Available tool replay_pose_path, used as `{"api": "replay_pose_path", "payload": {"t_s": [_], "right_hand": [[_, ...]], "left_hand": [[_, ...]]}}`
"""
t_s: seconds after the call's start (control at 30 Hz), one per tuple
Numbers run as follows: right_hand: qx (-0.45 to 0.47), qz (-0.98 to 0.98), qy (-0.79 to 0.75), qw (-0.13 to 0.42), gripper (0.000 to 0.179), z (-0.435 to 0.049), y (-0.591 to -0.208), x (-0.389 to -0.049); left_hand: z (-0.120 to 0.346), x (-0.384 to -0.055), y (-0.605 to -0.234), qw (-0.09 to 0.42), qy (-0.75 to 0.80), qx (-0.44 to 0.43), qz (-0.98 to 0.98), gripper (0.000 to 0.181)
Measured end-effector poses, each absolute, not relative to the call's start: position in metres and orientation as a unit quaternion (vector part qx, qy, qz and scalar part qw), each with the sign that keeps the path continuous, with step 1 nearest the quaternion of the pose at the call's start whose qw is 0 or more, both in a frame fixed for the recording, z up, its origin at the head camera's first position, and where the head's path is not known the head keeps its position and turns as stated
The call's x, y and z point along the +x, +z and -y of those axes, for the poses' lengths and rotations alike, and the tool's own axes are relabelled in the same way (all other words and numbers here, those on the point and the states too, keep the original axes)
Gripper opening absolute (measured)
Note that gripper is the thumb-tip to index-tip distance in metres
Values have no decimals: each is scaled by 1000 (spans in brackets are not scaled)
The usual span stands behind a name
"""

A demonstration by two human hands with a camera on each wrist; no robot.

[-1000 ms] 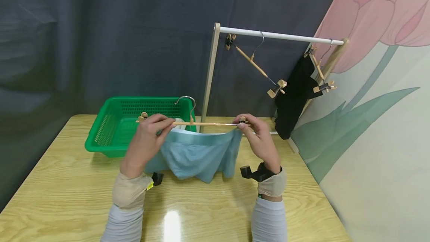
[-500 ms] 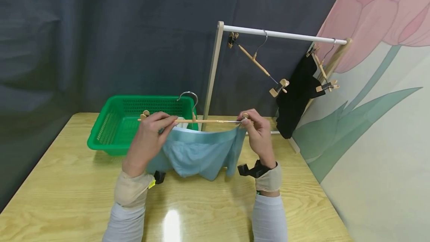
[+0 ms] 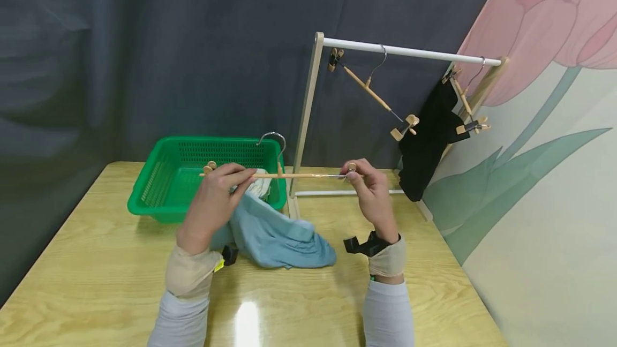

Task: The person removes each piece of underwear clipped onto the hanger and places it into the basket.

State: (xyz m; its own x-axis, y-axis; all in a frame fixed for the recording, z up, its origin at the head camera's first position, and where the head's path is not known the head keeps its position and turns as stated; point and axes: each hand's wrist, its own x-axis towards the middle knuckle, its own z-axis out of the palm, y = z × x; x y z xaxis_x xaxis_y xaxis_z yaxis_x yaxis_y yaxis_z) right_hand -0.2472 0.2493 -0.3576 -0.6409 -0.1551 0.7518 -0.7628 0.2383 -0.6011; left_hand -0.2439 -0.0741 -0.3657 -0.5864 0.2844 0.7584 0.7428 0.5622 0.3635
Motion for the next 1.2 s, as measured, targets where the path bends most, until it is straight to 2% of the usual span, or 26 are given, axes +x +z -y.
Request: {"api": "replay_pose_path", "payload": {"t_s": [0.1,0.2,0.27,0.43,0.53,0.6,0.67,0.8,0.9,1.0,1.2], "right_hand": [[296,744,532,275,21,-249,-359,-246],[285,750,521,291,20,-248,-357,-245],[285,754,497,322,24,-247,-354,-245],[311,737,404,444,32,-238,-345,-232],[336,730,358,476,30,-229,-338,-218],[352,741,336,463,26,-220,-335,-211],[361,766,317,427,24,-212,-336,-208],[336,841,260,334,38,-198,-343,-212],[319,876,211,294,39,-194,-349,-218],[324,878,201,289,33,-194,-352,-223],[358,846,231,320,29,-197,-356,-230]], "left_hand": [[72,-244,-369,326,-350,-314,820,23],[69,-246,-369,328,-357,-315,816,22],[68,-247,-369,330,-357,-314,815,22],[66,-245,-369,327,-347,-310,823,24],[64,-244,-369,327,-338,-311,826,24],[62,-244,-368,329,-330,-313,827,23],[59,-244,-368,329,-324,-318,828,24],[56,-243,-366,329,-311,-329,829,24],[55,-244,-366,333,-306,-336,826,23],[54,-244,-366,338,-304,-342,822,22],[56,-241,-362,341,-337,-357,802,22]]}}
